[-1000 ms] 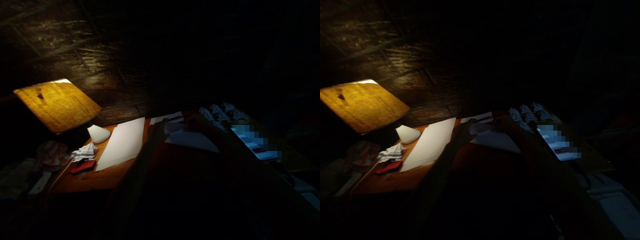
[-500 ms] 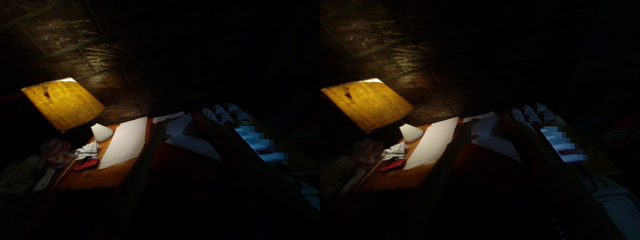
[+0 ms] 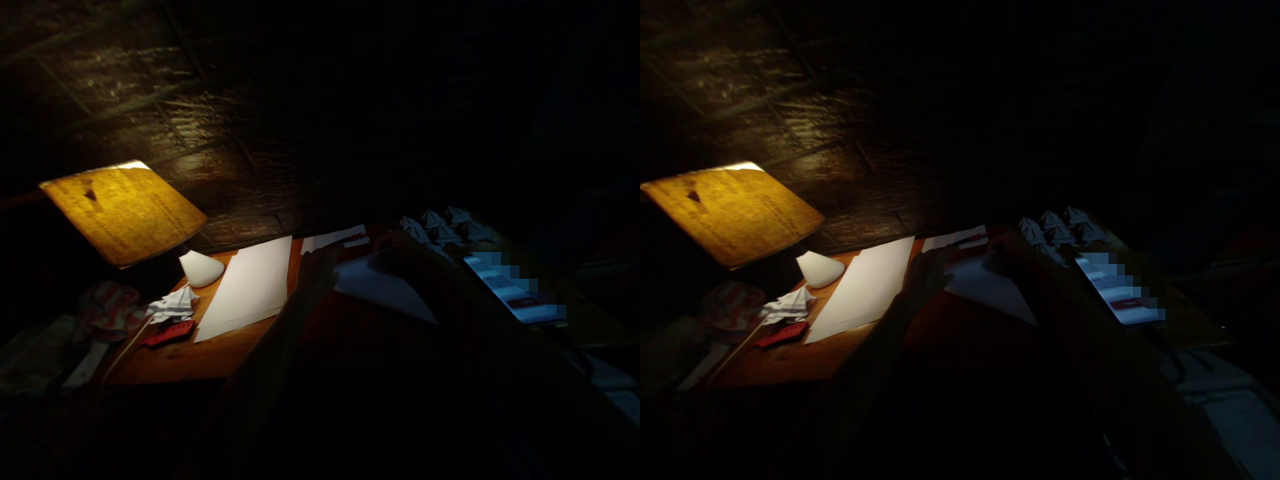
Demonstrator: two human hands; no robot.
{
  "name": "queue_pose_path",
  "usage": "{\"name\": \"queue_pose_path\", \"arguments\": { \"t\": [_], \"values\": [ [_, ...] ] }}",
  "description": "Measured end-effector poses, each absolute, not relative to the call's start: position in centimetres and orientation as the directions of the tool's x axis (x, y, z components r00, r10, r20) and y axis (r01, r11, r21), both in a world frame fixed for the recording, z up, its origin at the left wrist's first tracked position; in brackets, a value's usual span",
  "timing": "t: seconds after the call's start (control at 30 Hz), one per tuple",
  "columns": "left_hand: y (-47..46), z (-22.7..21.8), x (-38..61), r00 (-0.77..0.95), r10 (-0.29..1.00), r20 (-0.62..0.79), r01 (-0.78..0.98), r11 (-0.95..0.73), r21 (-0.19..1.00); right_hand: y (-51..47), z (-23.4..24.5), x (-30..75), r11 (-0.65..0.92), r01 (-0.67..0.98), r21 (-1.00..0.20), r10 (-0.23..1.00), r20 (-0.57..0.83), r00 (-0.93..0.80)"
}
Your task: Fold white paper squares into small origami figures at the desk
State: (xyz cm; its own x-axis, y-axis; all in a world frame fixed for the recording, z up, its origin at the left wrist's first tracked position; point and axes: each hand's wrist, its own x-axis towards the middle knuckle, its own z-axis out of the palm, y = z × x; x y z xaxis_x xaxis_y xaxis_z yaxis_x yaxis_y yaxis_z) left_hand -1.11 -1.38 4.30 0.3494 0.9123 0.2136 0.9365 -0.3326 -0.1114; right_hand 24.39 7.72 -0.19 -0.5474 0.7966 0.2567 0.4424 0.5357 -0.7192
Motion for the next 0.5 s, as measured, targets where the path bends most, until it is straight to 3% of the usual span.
{"name": "queue_pose_path", "arguments": {
  "t": [0.17, 0.37, 0.5],
  "values": [
    [-2.1, 5.0, -0.4, 0.334, 0.932, 0.139, 0.937, -0.313, -0.155, 7.5, -0.2, 24.4, 0.56, 0.491, -0.667, 0.797, 0.271, -0.54],
    [-2.8, 4.9, -0.2, 0.23, 0.969, 0.086, 0.973, -0.231, -0.001, 7.6, -0.5, 24.2, 0.562, 0.477, -0.676, 0.785, 0.254, -0.565],
    [-3.2, 4.8, -0.1, 0.201, 0.976, 0.087, 0.979, -0.203, 0.008, 8.0, -1.0, 23.9, 0.577, 0.517, -0.632, 0.791, 0.274, -0.547]
  ]
}}
